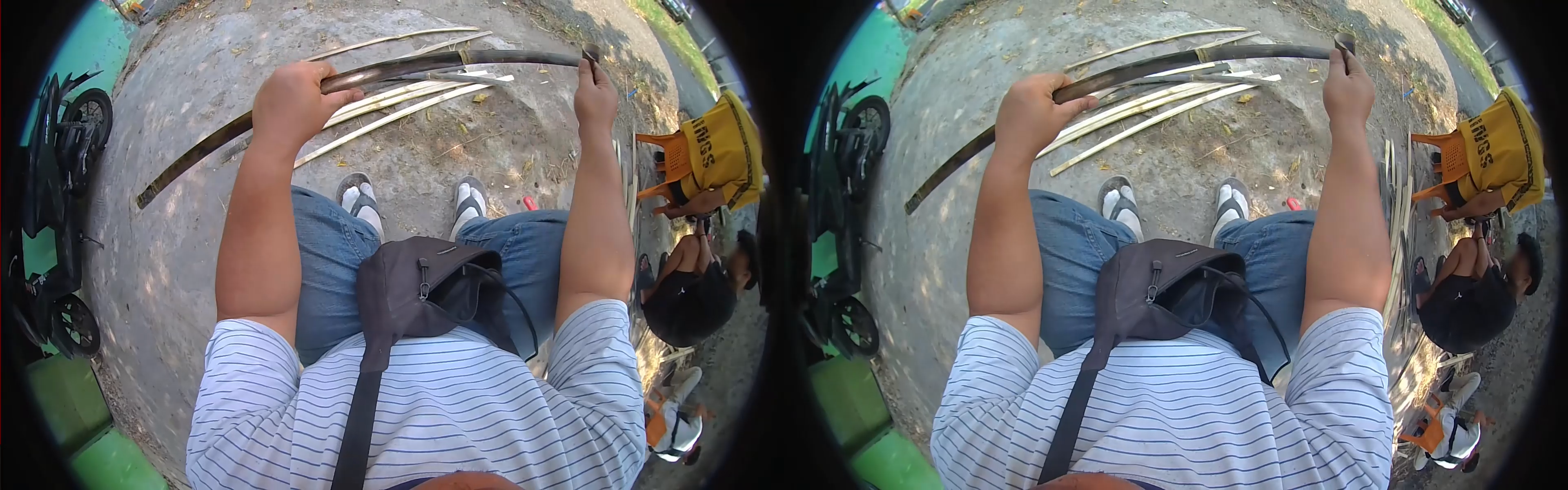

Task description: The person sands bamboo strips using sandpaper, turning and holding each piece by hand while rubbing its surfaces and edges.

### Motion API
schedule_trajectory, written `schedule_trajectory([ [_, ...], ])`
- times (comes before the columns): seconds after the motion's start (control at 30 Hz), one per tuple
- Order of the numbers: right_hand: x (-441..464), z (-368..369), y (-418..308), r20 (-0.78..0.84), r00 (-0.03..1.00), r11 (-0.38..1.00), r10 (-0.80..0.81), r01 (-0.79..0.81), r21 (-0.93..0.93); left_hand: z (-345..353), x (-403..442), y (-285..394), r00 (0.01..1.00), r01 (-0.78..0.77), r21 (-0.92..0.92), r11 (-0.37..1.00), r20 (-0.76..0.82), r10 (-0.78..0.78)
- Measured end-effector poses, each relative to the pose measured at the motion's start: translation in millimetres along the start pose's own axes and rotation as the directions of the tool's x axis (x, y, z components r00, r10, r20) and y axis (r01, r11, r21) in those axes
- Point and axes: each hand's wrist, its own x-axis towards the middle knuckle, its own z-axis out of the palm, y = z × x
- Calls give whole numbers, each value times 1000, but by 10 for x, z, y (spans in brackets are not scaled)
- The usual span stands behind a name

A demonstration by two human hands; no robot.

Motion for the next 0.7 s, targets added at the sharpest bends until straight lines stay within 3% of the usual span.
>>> schedule_trajectory([
  [0.07, 77, -102, 30, 33, 968, 864, 248, -236, 444, 15, 20, -39, 1000, 22, -29, 999, -18, -23],
  [0.1, 45, -132, -29, 84, 967, 840, 242, -252, 480, 14, 33, -28, 999, 30, -44, 999, -23, -31],
  [0.2, -28, -107, -69, 150, 985, 947, 85, -127, 296, -34, 83, 63, 998, 56, -4, 998, 20, -56],
  [0.33, -318, 55, -379, 70, 969, 969, -237, 231, 83, 136, 47, 31, 980, -75, -46, 996, -188, 65],
  [0.37, -444, 64, -555, 130, 965, 974, -227, 223, 41, 118, 41, 44, 989, -44, -40, 998, -146, 38],
  [0.43, -582, 283, -624, 109, 806, 812, -582, 582, 39, 71, 50, 109, 998, 11, -24, 1000, -60, -12],
  [0.47, -737, 378, -681, 179, 776, 794, -604, 606, 51, 64, 48, 163, 999, 21, -23, 1000, -40, -22],
  [0.53, -1135, 519, -983, 223, 615, 615, -757, 785, -75, 60, 56, 274, 999, 38, -27, 999, -5, -38],
  [0.6, -1429, 673, -1167, 275, 451, 475, -849, 879, 27, 122, 48, 266, 999, -39, -70, 997, -30, 37],
  [0.67, -1434, 710, -1176, 227, 423, 453, -877, 886, 101, 143, 20, 239, 998, -57, -87, 995, -28, 54],
  [0.7, -1353, 713, -1105, 223, 499, 519, -837, 854, 37, 114, 1, 230, 999, -36, -81, 996, -13, 35],
])
